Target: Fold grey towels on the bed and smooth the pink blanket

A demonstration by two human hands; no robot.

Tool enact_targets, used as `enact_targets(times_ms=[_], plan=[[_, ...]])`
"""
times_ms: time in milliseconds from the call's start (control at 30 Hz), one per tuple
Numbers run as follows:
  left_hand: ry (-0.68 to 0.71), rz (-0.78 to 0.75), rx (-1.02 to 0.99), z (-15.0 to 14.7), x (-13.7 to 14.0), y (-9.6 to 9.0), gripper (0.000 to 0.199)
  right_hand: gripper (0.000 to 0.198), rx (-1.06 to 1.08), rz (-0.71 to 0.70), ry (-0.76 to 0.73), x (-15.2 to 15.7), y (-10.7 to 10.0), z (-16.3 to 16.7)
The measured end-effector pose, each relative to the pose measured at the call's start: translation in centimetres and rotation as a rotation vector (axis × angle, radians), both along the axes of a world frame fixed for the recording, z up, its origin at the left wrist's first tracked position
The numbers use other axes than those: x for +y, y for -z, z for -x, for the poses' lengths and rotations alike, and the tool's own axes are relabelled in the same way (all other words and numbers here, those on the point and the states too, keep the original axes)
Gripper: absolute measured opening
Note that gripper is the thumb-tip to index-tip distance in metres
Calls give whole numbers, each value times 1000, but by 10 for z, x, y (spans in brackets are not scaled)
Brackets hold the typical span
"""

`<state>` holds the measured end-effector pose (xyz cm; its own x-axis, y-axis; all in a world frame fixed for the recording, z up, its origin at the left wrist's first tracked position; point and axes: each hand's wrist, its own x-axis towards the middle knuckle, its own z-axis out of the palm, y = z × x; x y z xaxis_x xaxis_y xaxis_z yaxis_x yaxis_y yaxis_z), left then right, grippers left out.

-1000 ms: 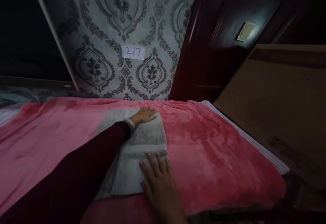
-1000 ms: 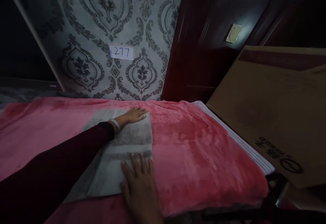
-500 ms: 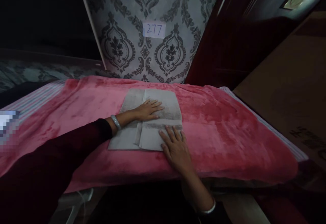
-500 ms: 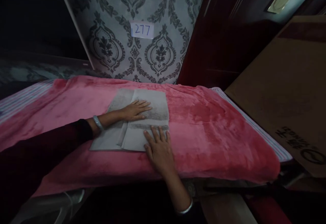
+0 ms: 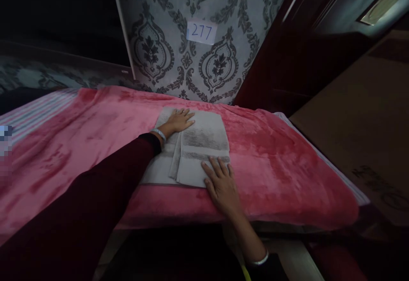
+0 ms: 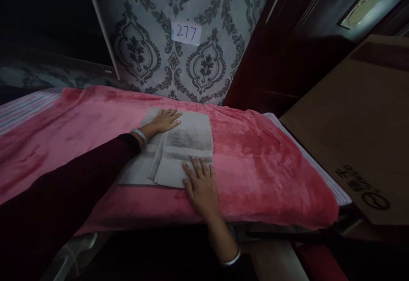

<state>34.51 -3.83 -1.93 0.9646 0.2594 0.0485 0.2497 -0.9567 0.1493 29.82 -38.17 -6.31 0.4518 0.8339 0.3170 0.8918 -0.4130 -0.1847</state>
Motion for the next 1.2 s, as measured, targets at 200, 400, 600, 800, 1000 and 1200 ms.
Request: enact_targets(times_ms=[200,400,600,800,1000,1200], plan=[[-106,102,113,14,-15,-24,69,47,1,-28,10,0,0,-1],[300,40,-10,86,-71,-13,69,47,-22,-55,4,-1,4,-1],[439,95,5,147,-105,14,59,46,-9,-77,6,-2,5,-2],[350,119,32,173,-93,16,57,45,50,-142,31,-6,9,-3],[123,88,-45,230,-80,22,59,46,85,-228,49,-15,19,0],[-247,564,-464,258,-74,30,58,53,235,-432,104,-20,32,-8]])
